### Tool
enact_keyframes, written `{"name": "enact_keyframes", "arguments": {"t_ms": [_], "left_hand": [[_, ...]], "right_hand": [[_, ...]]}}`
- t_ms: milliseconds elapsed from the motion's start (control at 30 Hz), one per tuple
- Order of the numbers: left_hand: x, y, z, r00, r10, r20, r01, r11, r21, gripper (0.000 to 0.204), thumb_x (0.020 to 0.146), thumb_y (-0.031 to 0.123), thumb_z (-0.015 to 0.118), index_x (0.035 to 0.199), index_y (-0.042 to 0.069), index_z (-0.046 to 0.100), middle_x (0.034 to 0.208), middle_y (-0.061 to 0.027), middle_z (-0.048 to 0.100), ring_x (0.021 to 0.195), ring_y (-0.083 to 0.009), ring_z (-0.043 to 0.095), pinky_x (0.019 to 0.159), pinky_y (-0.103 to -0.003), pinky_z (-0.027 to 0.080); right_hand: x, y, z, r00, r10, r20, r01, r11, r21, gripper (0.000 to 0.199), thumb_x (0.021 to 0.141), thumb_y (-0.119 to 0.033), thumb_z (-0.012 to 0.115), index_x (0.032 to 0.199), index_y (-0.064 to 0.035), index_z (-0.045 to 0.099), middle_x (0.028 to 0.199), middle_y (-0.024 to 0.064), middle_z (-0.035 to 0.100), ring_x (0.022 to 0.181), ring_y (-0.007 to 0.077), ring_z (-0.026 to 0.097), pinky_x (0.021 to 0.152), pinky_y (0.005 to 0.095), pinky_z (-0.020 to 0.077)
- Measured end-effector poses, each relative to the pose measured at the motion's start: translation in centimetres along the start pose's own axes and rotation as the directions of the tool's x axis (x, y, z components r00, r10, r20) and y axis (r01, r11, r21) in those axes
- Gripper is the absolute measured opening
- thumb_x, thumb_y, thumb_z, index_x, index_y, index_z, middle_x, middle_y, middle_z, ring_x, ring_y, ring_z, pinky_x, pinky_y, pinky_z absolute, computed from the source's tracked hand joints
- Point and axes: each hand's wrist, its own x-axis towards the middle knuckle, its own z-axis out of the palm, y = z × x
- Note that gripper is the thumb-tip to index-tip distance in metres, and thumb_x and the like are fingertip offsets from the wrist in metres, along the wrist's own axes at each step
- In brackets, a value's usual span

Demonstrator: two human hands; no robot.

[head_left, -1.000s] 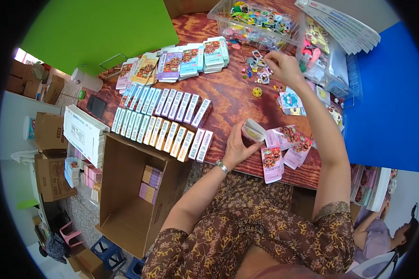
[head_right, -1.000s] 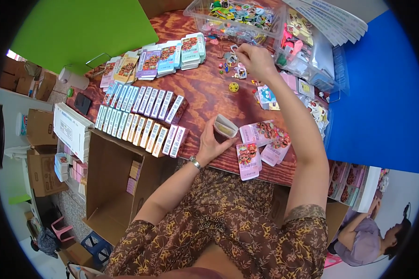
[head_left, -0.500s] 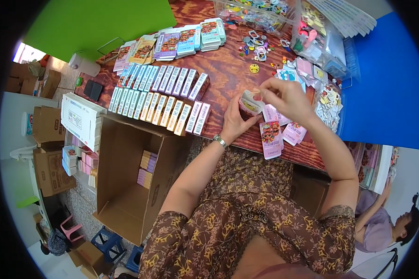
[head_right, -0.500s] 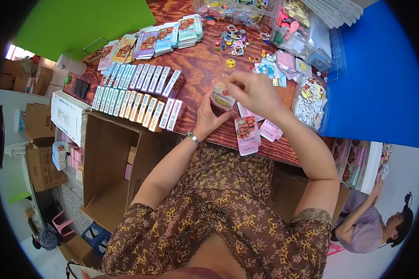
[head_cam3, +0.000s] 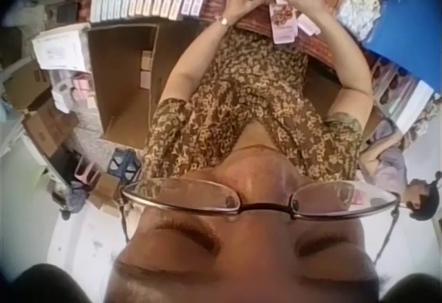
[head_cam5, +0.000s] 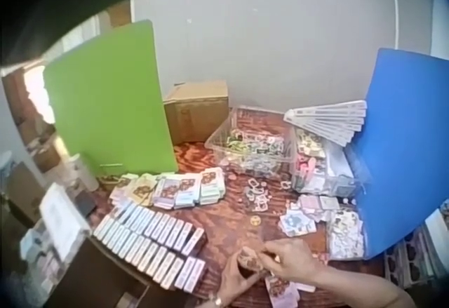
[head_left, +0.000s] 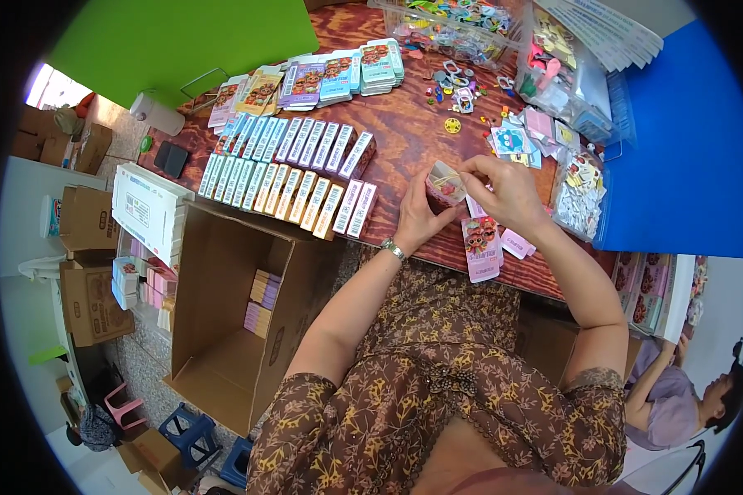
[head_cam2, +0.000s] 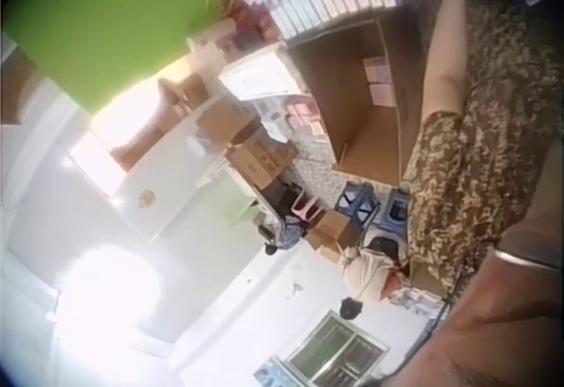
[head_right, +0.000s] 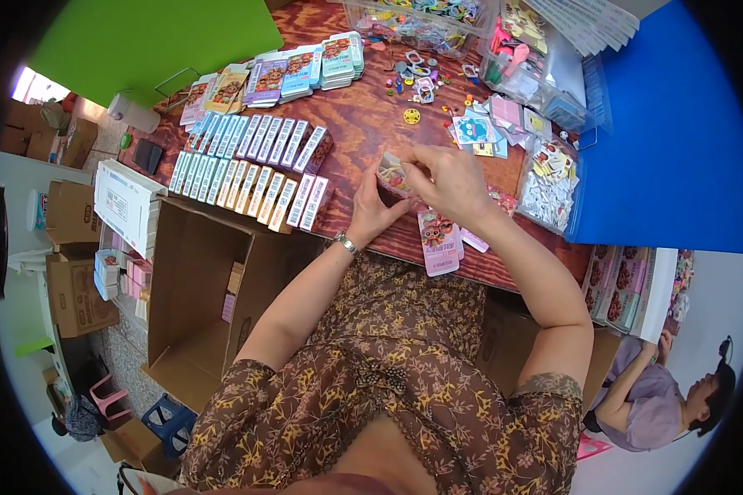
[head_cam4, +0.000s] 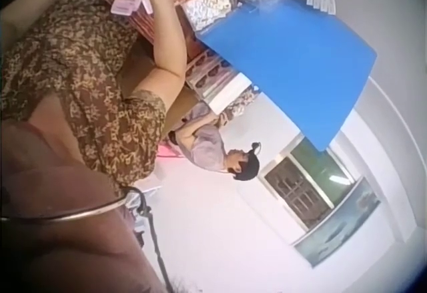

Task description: Packaging small items into individual boxes and organizing them on a workspace table.

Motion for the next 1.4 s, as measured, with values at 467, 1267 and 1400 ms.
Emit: {"name": "enact_keyframes", "arguments": {"t_ms": [467,1267,1400], "left_hand": [[0.1,-0.5,1.0,0.999,0.05,0.023,-0.05,0.999,0.015,0.091,0.069,0.019,0.089,0.143,0.0,0.04,0.124,-0.02,0.06,0.114,-0.0355,0.061,0.095,-0.043,0.05],[-0.4,-1.5,1.0,1.0,-0.001,0.012,0.0,0.999,0.053,0.08,0.078,0.022,0.088,0.139,-0.001,0.041,0.117,-0.0158,0.063,0.105,-0.0243,0.063,0.092,-0.038,0.05],[0.0,-0.3,1.0,0.997,-0.053,0.063,0.052,0.998,0.028,0.078,0.079,0.023,0.087,0.138,-0.001,0.042,0.118,-0.0145,0.063,0.106,-0.0234,0.062,0.092,-0.037,0.05]], "right_hand": [[-0.7,2.1,2.5,0.924,-0.368,0.104,0.365,0.765,-0.531,0.03,0.084,-0.034,0.073,0.111,-0.0207,0.072,0.142,0.0115,0.054,0.133,0.0341,0.047,0.108,0.0529,0.0373],[-6.3,22.4,-7.2,0.879,0.341,-0.332,-0.472,0.715,-0.515,0.02,0.085,-0.019,0.074,0.1,-0.0061,0.07,0.1,0.0155,0.071,0.097,0.0345,0.067,0.084,0.045,0.0529],[-6.9,24.2,-7.3,0.875,0.329,-0.356,-0.475,0.727,-0.496,0.019,0.089,-0.023,0.07,0.099,-0.0075,0.067,0.095,0.0148,0.072,0.094,0.036,0.068,0.081,0.0483,0.053]]}}
